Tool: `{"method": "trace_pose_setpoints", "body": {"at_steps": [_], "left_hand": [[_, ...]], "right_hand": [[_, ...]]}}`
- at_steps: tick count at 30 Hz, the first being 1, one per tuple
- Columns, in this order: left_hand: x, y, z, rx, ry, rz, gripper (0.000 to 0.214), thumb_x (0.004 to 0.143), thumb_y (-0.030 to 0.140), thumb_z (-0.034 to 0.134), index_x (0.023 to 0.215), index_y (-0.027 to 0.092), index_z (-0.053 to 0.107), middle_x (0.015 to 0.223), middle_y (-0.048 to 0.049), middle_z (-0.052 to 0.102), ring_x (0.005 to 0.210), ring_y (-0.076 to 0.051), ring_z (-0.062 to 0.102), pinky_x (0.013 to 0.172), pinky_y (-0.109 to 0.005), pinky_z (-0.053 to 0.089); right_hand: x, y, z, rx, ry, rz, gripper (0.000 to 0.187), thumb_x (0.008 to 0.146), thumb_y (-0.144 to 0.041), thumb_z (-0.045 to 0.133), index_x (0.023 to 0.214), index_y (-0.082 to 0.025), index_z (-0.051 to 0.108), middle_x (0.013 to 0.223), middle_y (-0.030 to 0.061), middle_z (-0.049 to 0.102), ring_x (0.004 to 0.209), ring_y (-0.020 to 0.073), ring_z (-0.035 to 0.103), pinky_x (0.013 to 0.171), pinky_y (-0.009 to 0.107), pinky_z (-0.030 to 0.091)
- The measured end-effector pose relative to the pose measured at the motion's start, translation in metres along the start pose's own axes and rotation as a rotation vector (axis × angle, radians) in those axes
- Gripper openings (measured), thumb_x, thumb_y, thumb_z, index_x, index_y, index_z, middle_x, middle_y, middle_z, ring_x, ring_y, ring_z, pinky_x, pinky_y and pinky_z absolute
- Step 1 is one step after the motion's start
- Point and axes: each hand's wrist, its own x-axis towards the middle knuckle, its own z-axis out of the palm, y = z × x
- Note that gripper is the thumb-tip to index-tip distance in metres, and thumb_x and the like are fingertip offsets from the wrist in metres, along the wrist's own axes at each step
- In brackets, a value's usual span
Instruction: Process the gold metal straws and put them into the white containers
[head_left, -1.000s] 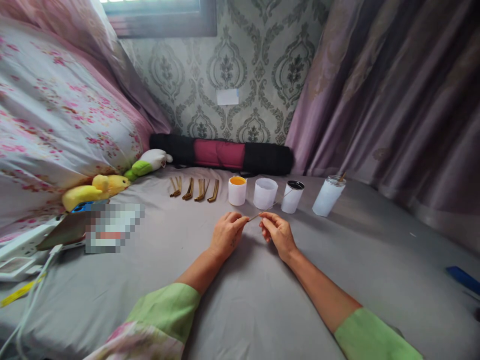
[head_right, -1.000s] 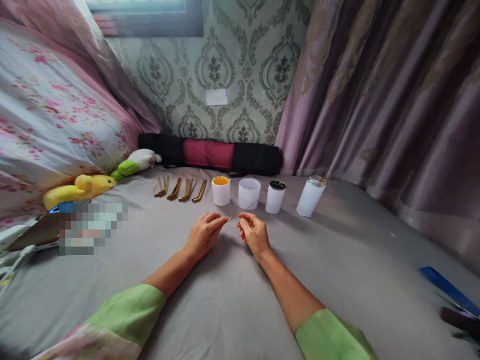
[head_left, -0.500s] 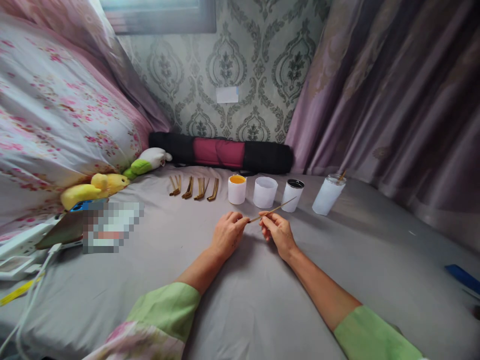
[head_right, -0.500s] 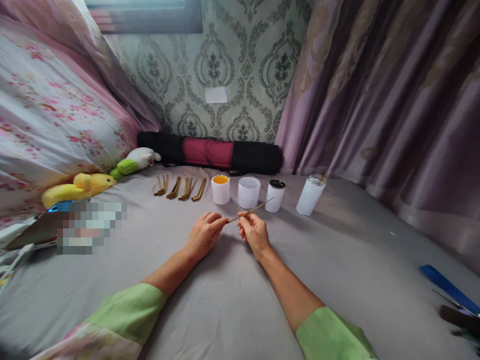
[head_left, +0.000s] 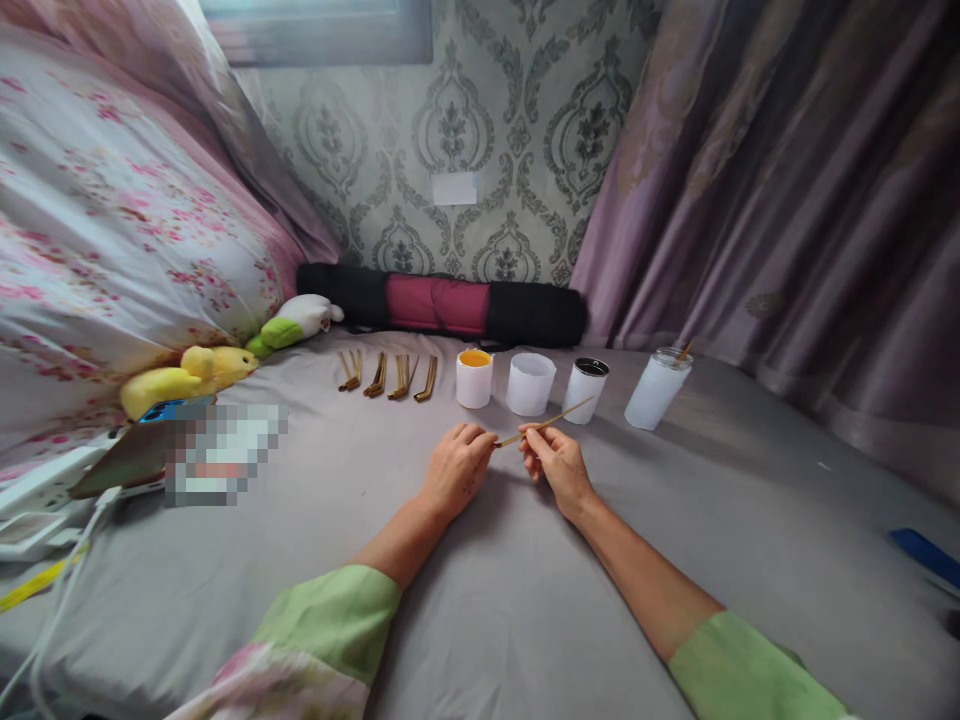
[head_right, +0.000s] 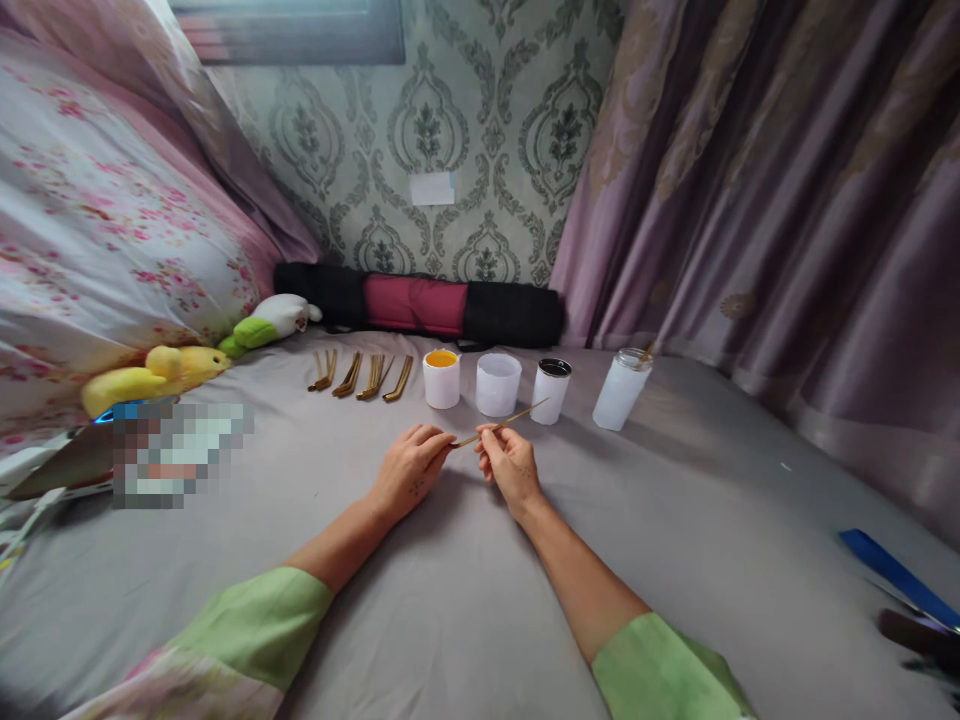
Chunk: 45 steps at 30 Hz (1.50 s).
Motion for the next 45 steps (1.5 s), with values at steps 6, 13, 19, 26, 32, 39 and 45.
{"method": "trace_pose_setpoints", "body": {"at_steps": [6,13,19,26,32,39,45], "left_hand": [[-0.001,-0.004,0.004,-0.088,-0.006,-0.03,0.023,0.083,0.019,0.041,0.099,0.021,0.058,0.09,-0.0053,0.058,0.086,-0.017,0.049,0.077,-0.029,0.041],[-0.002,-0.007,0.008,-0.187,0.024,-0.091,0.022,0.081,0.016,0.043,0.094,0.019,0.06,0.086,-0.005,0.059,0.083,-0.016,0.051,0.075,-0.028,0.042],[0.0,-0.007,0.009,-0.346,0.044,-0.199,0.02,0.081,0.019,0.044,0.088,0.018,0.062,0.081,-0.0046,0.061,0.071,-0.012,0.054,0.067,-0.024,0.042],[0.004,-0.002,0.005,-0.543,0.021,-0.373,0.022,0.078,0.026,0.046,0.083,0.015,0.065,0.078,-0.0054,0.065,0.068,-0.013,0.055,0.063,-0.022,0.042],[0.008,0.001,0.0,-0.846,-0.021,-0.624,0.028,0.073,0.035,0.051,0.083,0.011,0.063,0.062,-0.0017,0.059,0.05,-0.01,0.05,0.047,-0.02,0.039],[0.008,0.003,0.006,-1.153,-0.04,-0.768,0.033,0.071,0.04,0.055,0.085,0.009,0.057,0.064,-0.0031,0.057,0.047,-0.008,0.049,0.041,-0.018,0.037],[0.01,0.008,0.005,-1.308,-0.119,-0.879,0.032,0.071,0.038,0.057,0.085,0.009,0.056,0.066,-0.0053,0.057,0.048,-0.008,0.052,0.039,-0.018,0.037]], "right_hand": [[0.0,0.001,-0.001,-0.005,0.022,0.009,0.032,0.068,-0.041,0.057,0.085,-0.014,0.057,0.062,-0.0008,0.054,0.042,0.0056,0.044,0.033,0.017,0.032],[0.001,0.0,0.0,-0.013,0.035,0.019,0.031,0.068,-0.04,0.056,0.084,-0.014,0.057,0.061,-0.0015,0.054,0.042,0.0056,0.044,0.033,0.017,0.032],[0.002,0.002,-0.002,-0.016,0.065,0.023,0.029,0.068,-0.039,0.056,0.083,-0.014,0.057,0.06,-0.0017,0.054,0.042,0.0056,0.044,0.032,0.017,0.032],[0.003,0.003,-0.002,-0.029,0.092,0.013,0.029,0.069,-0.039,0.056,0.083,-0.014,0.057,0.061,-0.0018,0.054,0.041,0.0052,0.044,0.031,0.016,0.03],[0.004,0.003,-0.002,-0.032,0.114,0.012,0.028,0.07,-0.039,0.055,0.083,-0.014,0.056,0.06,-0.0022,0.053,0.041,0.005,0.044,0.031,0.016,0.03],[0.004,0.004,-0.003,-0.03,0.133,-0.001,0.03,0.069,-0.04,0.056,0.083,-0.014,0.056,0.059,-0.0024,0.053,0.04,0.0049,0.043,0.031,0.016,0.03],[0.004,0.003,-0.003,-0.049,0.143,-0.003,0.031,0.069,-0.041,0.055,0.084,-0.014,0.056,0.06,-0.0015,0.053,0.039,0.0049,0.043,0.031,0.015,0.03]]}}
